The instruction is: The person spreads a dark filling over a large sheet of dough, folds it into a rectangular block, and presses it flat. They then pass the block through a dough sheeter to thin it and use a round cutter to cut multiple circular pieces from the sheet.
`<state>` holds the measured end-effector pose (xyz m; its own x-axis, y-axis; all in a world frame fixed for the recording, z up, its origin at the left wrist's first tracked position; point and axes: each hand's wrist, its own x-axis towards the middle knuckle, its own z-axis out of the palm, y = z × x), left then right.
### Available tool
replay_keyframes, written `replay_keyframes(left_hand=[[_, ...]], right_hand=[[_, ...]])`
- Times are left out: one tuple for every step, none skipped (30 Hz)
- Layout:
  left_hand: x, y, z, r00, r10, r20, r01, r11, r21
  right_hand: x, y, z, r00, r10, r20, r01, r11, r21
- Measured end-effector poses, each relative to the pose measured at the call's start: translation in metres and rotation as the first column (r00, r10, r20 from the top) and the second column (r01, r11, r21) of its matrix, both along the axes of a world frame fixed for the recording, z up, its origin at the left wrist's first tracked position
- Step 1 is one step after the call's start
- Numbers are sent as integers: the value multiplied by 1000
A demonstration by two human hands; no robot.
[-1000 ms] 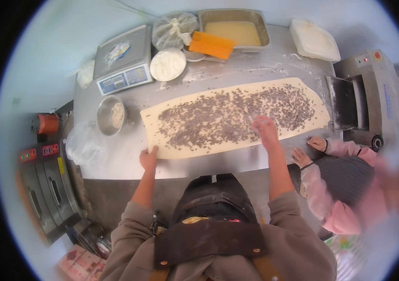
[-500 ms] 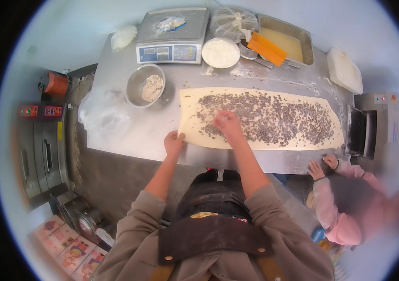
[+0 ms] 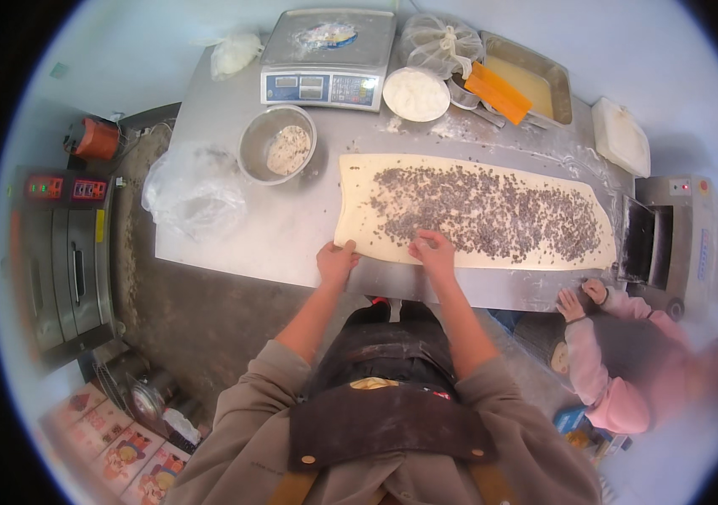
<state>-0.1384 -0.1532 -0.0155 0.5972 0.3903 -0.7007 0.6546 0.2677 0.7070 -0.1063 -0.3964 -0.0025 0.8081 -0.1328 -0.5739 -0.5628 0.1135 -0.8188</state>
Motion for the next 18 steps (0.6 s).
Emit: replay_keyframes(left_hand=[[-2,-4,-1,1000,6,-9,-6,1000,-27],[-4,-7,-1,999,29,-40,-32,996,-78],[-7,-9,-2,1000,18,-25,-20,997,-73],[-8,-11,-2,999,22,-28,-25,995,-94],[-9,-11,-2,997,39,-70,-49,990,-135],[-10,-12,-2,999,26,-27,-29,992,-125],[-10,-12,-2,999,27,-28,-31,990,-134],[-10,-11,-1,998,37,-59,-46,986,-158],[-10,-11,0,999,33,-28,-37,989,-144],[-10,-11,0,999,40,-26,-44,988,-146],[-9,-12,1,997,58,-51,-65,986,-155],[-9,-12,1,998,59,-29,-62,989,-132],[-8,-14,0,997,72,-33,-75,991,-115],[-7,-15,0,995,93,-29,-96,988,-122],[-6,-16,-1,994,105,-13,-105,993,-44],[-5,-17,-2,992,124,0,-124,992,11],[-4,-18,-3,987,157,-33,-155,987,51],[-2,-18,-4,980,193,38,-195,979,58]], right_hand=[[-1,11,-1,999,-19,28,17,997,80],[-1,18,0,998,17,64,-23,995,100],[-2,24,0,997,60,40,-63,995,75],[0,26,0,995,97,29,-99,993,68],[-1,25,1,991,127,-34,-125,991,53],[-1,21,1,989,146,31,-147,989,34],[-3,15,0,986,160,38,-161,987,8],[-4,7,0,981,185,62,-186,983,8],[-5,0,-1,987,144,70,-129,975,-181],[-7,-5,-2,989,115,92,-77,935,-346],[-6,-7,-2,996,58,67,-13,844,-537],[-4,-6,-3,994,-83,67,103,900,-424],[1,-1,-4,991,22,134,20,951,-309],[10,8,-4,984,92,150,-59,975,-212],[21,19,-4,983,143,117,-133,987,-90],[34,31,-3,951,268,156,-229,946,-230],[52,44,-2,916,375,144,-310,888,-340],[69,52,0,878,465,112,-379,819,-431]])
